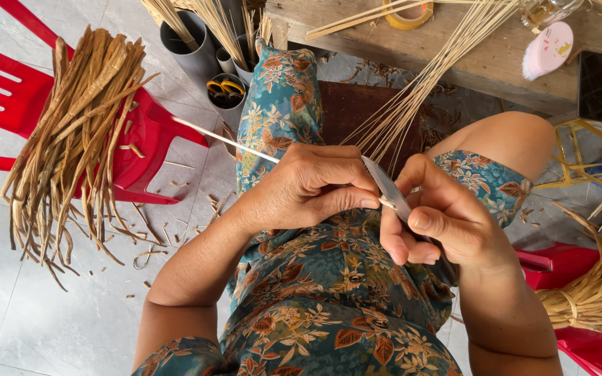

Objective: The person sits on a low stool and uses a small knife to split and shave thin bamboo strips, pulling each strip through the blade to trim it, then sets finished strips with a growing pile of split bamboo on the work table.

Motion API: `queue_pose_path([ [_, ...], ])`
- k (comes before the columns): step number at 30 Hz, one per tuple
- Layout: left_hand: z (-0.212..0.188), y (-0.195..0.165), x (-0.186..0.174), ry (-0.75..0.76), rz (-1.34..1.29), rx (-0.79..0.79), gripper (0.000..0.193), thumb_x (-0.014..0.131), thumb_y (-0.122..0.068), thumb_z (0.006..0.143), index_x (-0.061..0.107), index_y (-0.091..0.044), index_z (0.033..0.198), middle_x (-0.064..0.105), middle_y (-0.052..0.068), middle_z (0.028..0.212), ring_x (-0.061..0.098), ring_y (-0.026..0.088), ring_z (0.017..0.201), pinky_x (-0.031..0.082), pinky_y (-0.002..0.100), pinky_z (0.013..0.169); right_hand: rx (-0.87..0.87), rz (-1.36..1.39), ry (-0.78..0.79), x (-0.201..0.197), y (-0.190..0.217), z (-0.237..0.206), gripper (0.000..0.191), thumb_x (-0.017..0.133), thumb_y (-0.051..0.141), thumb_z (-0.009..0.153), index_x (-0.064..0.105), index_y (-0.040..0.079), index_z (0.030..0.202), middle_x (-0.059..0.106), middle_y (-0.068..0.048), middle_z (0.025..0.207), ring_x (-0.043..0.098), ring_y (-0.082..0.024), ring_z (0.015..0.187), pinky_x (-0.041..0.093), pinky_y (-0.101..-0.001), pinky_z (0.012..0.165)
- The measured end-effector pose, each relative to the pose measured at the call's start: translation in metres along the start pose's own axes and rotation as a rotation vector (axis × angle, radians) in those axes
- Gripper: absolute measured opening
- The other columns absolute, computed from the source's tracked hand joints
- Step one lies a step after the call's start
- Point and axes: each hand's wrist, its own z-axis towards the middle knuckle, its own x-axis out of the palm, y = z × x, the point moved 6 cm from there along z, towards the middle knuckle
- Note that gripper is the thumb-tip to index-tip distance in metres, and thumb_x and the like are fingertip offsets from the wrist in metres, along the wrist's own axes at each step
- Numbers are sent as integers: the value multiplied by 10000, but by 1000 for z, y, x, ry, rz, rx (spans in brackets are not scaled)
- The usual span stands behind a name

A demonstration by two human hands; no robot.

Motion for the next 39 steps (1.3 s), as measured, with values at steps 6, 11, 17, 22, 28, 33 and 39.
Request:
queue_pose_path([
  [6,2,-1,4,22,-21,21,151,748,-123,1001,714,-75,1140,716,53,1034,739,220,962,587,330,839,3,63,8,-4,-9,0,267,585,242,1106,457,31,1207,651,-199,783,406,-70,507,325,-212,445],
  [11,4,0,4,-16,71,-7,131,750,-113,986,718,-74,1107,712,61,1035,736,238,970,585,336,832,-4,50,-105,-11,-16,4,253,568,260,1104,457,44,1173,656,-215,804,433,-78,519,349,-215,454],
  [17,-4,8,-1,-40,82,-68,119,746,-106,975,713,-33,1063,711,61,959,718,221,885,560,331,767,-77,-51,-166,-16,6,-7,319,590,282,1089,455,37,1242,683,-268,832,514,-128,555,420,-242,516],
  [22,-7,12,5,-83,31,-59,92,721,-95,999,698,-16,1039,719,67,948,705,208,861,553,321,759,-75,-9,-82,-20,4,-7,340,602,301,1090,464,14,1210,689,-270,819,487,-120,500,402,-222,461],
  [28,-4,16,10,-89,54,-87,81,725,-97,993,700,-23,1017,712,67,925,701,213,831,549,318,732,-96,5,-96,-25,-3,-8,342,601,312,1090,471,12,1190,691,-275,817,473,-117,476,401,-222,449],
  [33,-7,13,10,-125,91,-62,92,713,-105,1003,697,-24,1045,712,74,949,699,230,850,553,322,752,-88,-31,-124,-26,-1,-8,330,591,323,1099,482,19,1171,696,-275,844,513,-132,530,416,-234,483],
  [39,-9,17,11,-94,75,-70,114,706,-119,1001,698,-18,1052,716,78,958,695,228,848,553,331,757,-105,-65,-180,-24,1,-12,301,576,313,1105,504,22,1134,657,-217,851,529,-137,567,415,-241,477],
])
